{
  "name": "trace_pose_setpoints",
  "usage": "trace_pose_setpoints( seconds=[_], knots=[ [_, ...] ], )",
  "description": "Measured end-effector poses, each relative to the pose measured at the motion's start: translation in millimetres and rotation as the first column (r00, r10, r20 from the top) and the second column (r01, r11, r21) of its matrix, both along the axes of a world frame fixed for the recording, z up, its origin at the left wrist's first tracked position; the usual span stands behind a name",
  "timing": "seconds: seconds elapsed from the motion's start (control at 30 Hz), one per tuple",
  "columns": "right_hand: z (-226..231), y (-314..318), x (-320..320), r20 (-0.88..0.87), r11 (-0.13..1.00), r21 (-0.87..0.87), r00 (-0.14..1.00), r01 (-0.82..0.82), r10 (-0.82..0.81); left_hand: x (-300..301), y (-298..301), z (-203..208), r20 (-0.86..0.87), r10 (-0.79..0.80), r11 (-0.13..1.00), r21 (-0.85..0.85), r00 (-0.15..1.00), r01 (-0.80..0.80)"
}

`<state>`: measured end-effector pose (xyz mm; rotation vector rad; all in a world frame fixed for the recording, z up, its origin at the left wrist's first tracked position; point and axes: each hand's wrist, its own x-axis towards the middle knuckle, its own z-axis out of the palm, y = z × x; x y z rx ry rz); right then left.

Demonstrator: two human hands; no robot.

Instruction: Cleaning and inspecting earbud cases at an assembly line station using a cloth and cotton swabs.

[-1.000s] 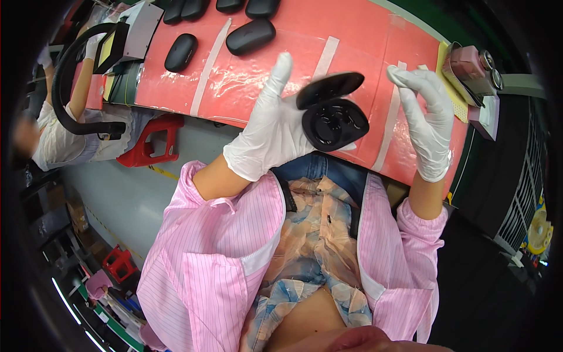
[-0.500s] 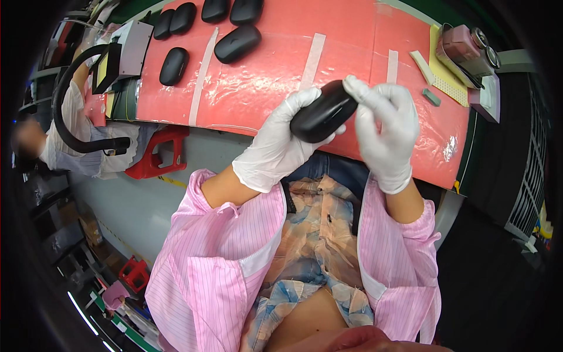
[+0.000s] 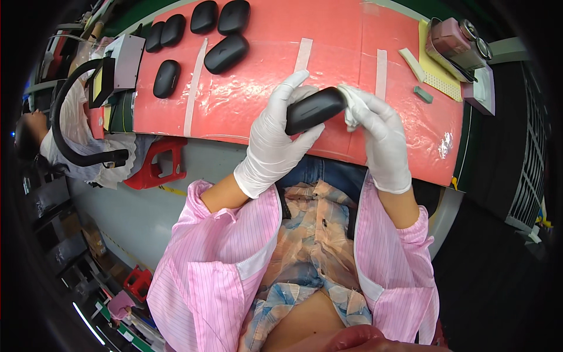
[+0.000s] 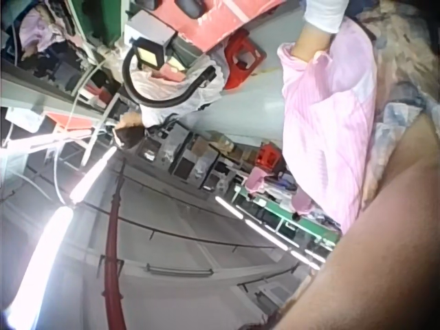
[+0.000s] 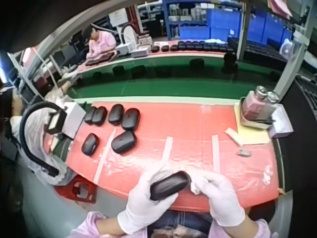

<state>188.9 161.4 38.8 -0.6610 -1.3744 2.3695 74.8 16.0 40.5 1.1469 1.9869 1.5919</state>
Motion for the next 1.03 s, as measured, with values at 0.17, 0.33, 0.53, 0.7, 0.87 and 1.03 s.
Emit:
trace_pose_setpoints(
  seconds=[0.17,0.33,0.53,0.7,0.87,1.03],
  knots=[
    [9.6,-41.2,-4.0,-0.111,0.043,0.993,0.994,0.111,-0.002,-0.2,-2.6,7.8,-0.311,0.015,0.993,-0.110,0.950,-0.052],
    [6.7,-27.1,-6.3,0.008,0.810,0.586,1.000,0.012,-0.021,-6.5,-4.1,15.5,-0.362,0.107,0.973,0.231,0.926,-0.023],
    [9.9,-32.0,-12.9,-0.071,0.667,0.729,0.986,0.155,-0.152,-3.3,-0.9,16.0,-0.428,0.170,0.984,0.124,0.887,-0.129],
    [19.7,-39.2,-7.5,-0.176,-0.070,0.981,0.980,0.183,0.094,-4.5,-6.5,24.2,-0.514,0.158,0.981,-0.019,0.843,-0.195],
    [16.0,-33.4,-14.3,-0.102,0.639,0.751,0.986,0.166,-0.135,-5.8,-5.4,18.8,-0.323,0.163,0.977,0.186,0.932,-0.106],
    [6.6,-24.4,-13.6,-0.049,0.901,0.434,0.998,-0.003,0.027,-12.7,-12.4,23.0,0.432,-0.081,0.997,0.040,0.898,0.070]
  ],
)
